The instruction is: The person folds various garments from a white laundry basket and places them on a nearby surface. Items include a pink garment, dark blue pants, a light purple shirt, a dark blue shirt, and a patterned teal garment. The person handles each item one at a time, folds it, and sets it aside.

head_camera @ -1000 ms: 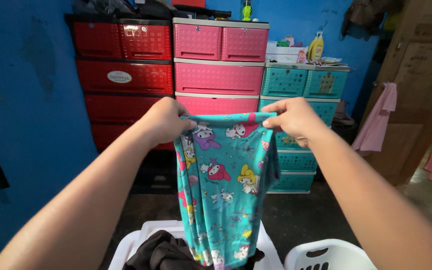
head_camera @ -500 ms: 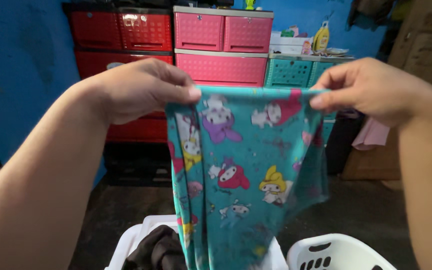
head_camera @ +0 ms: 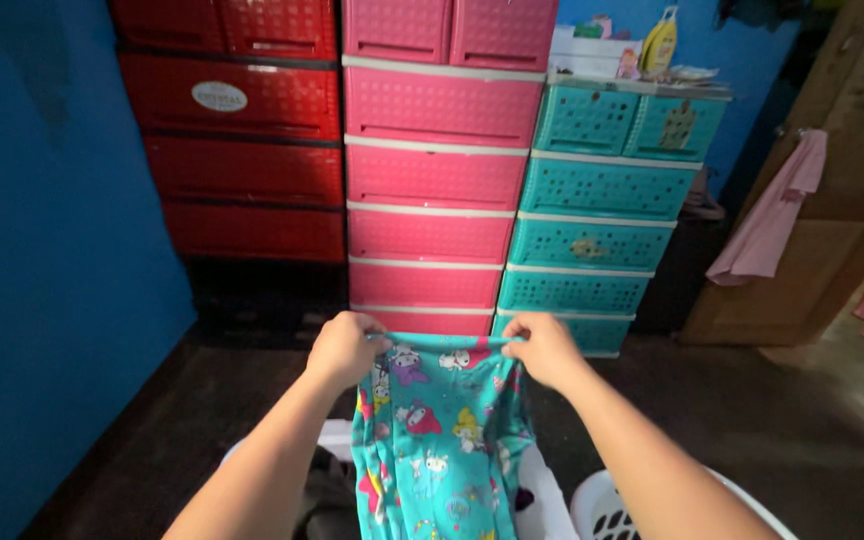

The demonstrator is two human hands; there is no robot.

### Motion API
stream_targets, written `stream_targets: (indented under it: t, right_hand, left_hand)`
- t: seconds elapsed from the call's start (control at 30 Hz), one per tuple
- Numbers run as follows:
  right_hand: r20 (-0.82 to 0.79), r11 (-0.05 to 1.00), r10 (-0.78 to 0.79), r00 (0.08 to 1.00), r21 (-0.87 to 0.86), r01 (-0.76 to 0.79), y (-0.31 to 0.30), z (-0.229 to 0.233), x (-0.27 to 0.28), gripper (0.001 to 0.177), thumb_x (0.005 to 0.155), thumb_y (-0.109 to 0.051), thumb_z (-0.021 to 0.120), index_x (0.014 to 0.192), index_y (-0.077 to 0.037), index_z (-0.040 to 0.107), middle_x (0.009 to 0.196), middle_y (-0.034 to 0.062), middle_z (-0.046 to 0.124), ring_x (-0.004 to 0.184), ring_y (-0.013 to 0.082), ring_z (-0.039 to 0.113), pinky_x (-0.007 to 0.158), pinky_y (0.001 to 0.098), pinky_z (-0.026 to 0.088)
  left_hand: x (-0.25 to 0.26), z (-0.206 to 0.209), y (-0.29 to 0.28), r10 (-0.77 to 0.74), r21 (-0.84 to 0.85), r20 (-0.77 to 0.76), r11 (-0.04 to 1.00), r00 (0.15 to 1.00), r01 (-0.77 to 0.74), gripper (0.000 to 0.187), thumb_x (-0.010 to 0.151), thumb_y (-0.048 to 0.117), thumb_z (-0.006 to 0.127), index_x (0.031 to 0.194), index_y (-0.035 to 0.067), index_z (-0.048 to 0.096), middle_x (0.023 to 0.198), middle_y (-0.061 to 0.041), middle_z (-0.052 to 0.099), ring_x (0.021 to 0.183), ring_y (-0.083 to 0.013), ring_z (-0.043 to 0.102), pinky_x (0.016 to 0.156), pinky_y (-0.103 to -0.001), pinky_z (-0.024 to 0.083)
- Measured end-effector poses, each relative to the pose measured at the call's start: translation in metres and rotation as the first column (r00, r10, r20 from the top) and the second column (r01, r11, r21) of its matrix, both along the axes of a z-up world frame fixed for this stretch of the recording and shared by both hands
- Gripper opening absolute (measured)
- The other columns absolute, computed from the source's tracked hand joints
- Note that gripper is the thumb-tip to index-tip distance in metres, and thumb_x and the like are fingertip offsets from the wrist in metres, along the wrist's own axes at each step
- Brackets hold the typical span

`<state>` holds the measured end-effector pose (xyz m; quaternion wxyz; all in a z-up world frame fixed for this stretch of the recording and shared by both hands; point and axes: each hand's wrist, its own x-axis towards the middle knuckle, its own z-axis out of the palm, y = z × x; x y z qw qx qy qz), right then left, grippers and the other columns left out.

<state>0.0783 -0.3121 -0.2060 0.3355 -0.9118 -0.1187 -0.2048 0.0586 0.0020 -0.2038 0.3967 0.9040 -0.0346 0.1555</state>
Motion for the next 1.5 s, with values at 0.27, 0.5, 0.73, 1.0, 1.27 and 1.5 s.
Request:
stream_targets:
  t: [0.27,0.5,0.73,1.0,1.27,1.5]
  right_hand:
    - [-0.336,0.960,0.257,0.906,0.197,-0.199,-0.042,-0.033,-0.125,0.012,0.073,-0.003,0.076,0.082,-0.005,0.069,0.075,0.0026,0.068,0.073,0.0126,0.064,0.065,0.0313,0.054]
    - [-0.557,0.890,0.422,0.716,0.103,-0.444,-0.052,-0.104,-0.221,0.012,0.077,-0.010,0.079,0.080,-0.008,0.068,0.084,0.0022,0.065,0.088,0.0126,0.068,0.084,0.0279,0.051]
    - [-0.332,0.963,0.260,0.907,0.157,-0.219,-0.047,-0.181,-0.206,0.011,0.078,-0.016,0.078,0.085,-0.010,0.071,0.082,0.0020,0.067,0.080,0.0128,0.070,0.076,0.0287,0.055]
    - [-0.348,0.965,-0.184,0.919,-0.244,0.100,0.032,-0.303,-0.182,0.010,0.081,-0.034,0.074,0.086,-0.025,0.074,0.084,0.0004,0.062,0.085,0.0104,0.071,0.082,0.0245,0.057]
    - [-0.387,0.844,-0.519,0.762,-0.371,0.387,0.014,-0.229,-0.201,0.113,0.065,-0.059,0.091,0.154,-0.017,0.034,0.139,0.0147,0.051,0.132,0.0348,0.049,0.111,0.0557,0.025]
    - [-0.567,0.963,-0.269,0.779,-0.169,0.210,0.030,-0.217,-0.209,0.067,0.073,-0.059,0.082,0.127,-0.021,0.071,0.114,0.0089,0.077,0.113,0.0273,0.072,0.104,0.0408,0.052]
  left_hand:
    - [-0.125,-0.037,0.018,-0.266,-0.081,-0.248,0.964,0.932,0.253,0.020,0.072,0.013,0.081,0.092,0.011,0.082,0.092,-0.009,0.079,0.089,-0.0186,0.077,0.082,-0.032,0.059]
    - [-0.204,-0.101,-0.017,-0.209,-0.036,-0.490,0.975,0.846,0.220,0.026,0.065,0.021,0.085,0.088,0.011,0.079,0.086,-0.010,0.080,0.085,-0.0196,0.077,0.082,-0.034,0.059]
    - [-0.186,-0.181,-0.044,-0.183,-0.163,-0.351,0.978,0.918,0.133,0.041,0.053,0.030,0.090,0.084,0.009,0.073,0.080,-0.013,0.077,0.077,-0.0235,0.075,0.077,-0.038,0.059]
    - [-0.159,-0.288,-0.066,-0.090,-0.357,-0.152,0.933,0.984,0.030,0.060,0.039,0.040,0.096,0.080,0.006,0.067,0.074,-0.016,0.074,0.068,-0.0280,0.073,0.072,-0.042,0.059]
    - [-0.134,-0.386,-0.018,0.299,-0.268,0.128,0.929,0.946,-0.257,0.080,0.025,0.050,0.102,0.076,0.004,0.061,0.067,-0.019,0.071,0.059,-0.0324,0.072,0.066,-0.046,0.060]
    - [-0.130,-0.409,-0.007,-0.177,-0.401,-0.152,0.910,0.972,0.103,0.084,0.041,0.036,0.108,0.108,0.008,0.064,0.095,-0.016,0.080,0.082,-0.0239,0.078,0.077,-0.040,0.059]
